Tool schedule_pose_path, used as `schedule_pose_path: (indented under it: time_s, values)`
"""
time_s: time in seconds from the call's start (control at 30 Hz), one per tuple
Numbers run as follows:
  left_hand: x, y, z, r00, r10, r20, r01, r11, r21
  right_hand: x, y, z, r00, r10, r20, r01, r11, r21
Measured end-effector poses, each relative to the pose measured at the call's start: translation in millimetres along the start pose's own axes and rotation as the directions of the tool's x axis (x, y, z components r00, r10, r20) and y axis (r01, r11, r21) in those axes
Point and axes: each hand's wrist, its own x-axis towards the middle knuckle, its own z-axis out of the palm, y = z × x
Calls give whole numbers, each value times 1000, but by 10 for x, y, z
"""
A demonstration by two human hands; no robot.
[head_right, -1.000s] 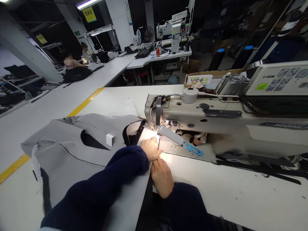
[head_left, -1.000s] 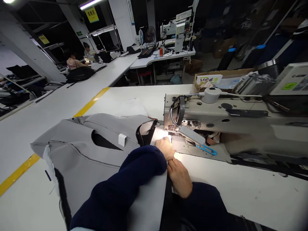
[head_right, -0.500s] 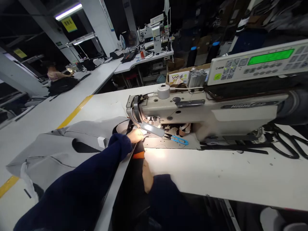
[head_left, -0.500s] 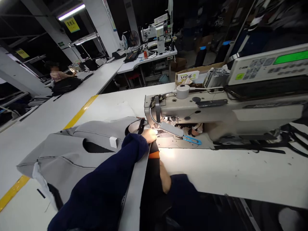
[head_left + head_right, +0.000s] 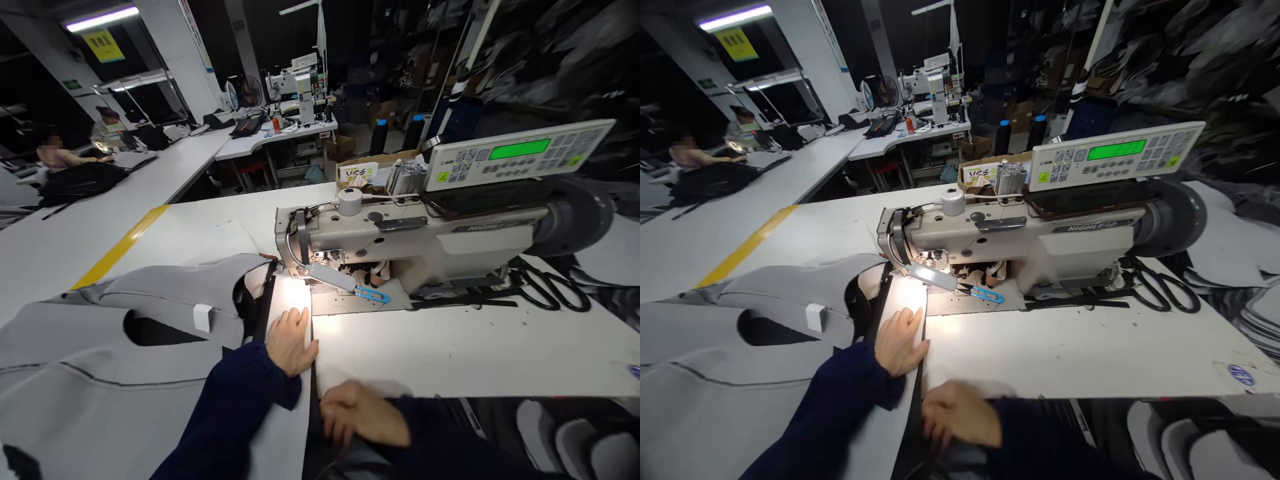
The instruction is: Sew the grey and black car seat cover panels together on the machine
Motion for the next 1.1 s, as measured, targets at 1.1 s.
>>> schedule_pose_path:
  time_s: [1.1]
  values:
    - [-69, -24, 30, 992, 116, -46, -118, 992, -45, -573, 457, -1711, 773, -534, -341, -460, -103, -882]
